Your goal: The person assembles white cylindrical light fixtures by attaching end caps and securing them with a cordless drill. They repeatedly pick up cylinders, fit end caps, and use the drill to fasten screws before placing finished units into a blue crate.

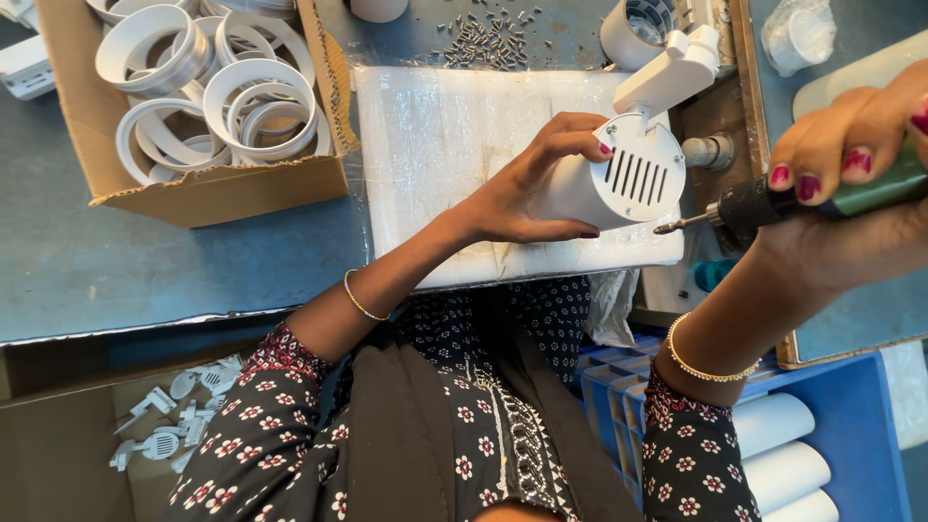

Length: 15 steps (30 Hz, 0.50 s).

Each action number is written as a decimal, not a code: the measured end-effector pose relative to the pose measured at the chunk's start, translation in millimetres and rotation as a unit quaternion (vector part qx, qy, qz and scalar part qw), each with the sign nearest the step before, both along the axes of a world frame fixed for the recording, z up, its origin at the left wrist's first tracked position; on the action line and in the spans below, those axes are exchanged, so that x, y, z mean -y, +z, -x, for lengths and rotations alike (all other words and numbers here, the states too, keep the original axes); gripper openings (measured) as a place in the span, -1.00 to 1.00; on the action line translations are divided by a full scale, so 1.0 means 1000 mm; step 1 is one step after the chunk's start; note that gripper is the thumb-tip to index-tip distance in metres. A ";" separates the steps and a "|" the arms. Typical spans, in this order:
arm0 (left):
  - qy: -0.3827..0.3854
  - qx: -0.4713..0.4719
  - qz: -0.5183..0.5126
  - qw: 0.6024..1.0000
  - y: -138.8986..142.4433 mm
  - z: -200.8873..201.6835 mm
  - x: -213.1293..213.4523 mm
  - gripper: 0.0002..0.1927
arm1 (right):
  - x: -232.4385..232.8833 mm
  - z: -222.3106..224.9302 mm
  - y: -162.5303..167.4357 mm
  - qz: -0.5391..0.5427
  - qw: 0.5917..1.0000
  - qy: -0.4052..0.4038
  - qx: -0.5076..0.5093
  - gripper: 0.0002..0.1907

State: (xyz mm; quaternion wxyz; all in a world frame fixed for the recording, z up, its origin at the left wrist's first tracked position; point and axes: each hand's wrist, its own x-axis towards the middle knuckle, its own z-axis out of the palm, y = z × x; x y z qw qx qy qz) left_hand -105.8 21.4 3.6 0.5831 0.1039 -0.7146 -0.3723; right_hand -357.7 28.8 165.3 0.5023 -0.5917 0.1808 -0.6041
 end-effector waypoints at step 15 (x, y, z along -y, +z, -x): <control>0.005 0.004 0.006 1.000 -0.002 0.003 -0.002 -0.02 | -0.003 -0.033 0.011 0.028 0.998 -0.051 0.019 -0.83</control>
